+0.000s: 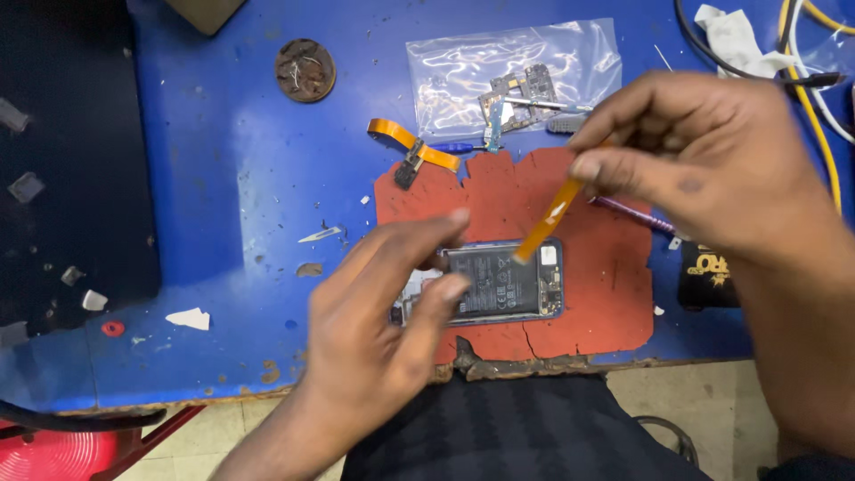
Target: The person uses a red electric screwdriver to remove screws from a disassembled smartphone, then uses a purple screwdriver to adjust internal components and connect a ribbon cable. The person handles the battery, motherboard, and ribbon cable while working on the phone's internal assembly.
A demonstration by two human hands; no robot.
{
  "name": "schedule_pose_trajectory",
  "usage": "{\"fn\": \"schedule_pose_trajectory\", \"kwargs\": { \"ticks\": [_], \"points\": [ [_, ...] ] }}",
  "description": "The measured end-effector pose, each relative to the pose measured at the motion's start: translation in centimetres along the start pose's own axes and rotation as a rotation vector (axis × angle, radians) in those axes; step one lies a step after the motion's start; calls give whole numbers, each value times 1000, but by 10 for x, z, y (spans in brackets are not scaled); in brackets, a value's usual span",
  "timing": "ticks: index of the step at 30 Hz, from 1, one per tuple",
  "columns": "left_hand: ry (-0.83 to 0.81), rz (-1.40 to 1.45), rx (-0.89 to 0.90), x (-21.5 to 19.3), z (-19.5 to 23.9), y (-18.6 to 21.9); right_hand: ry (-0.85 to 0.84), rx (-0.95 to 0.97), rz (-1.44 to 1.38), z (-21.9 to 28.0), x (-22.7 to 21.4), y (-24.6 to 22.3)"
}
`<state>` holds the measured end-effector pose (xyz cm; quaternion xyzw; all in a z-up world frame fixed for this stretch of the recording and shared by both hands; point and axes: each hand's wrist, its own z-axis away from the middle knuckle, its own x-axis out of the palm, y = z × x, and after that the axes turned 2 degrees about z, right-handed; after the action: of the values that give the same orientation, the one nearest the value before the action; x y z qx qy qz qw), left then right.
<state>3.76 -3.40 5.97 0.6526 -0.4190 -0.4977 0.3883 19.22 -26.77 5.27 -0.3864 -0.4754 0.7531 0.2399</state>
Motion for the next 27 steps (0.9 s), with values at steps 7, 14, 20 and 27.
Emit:
{"fn": "schedule_pose_trajectory", "kwargs": {
  "ticks": [7,14,20,27],
  "points": [
    [-246,386,-465,37,-3,-6,-196,-189,-5,24,27,-14],
    [-137,460,-555,39,15,-19,94,-64,-169,47,33,20],
    [26,656,-588,59,23,-24,85,33,-327,85,65,43],
    [133,729,-523,71,33,-22,57,87,-454,101,90,53]
  ]
}}
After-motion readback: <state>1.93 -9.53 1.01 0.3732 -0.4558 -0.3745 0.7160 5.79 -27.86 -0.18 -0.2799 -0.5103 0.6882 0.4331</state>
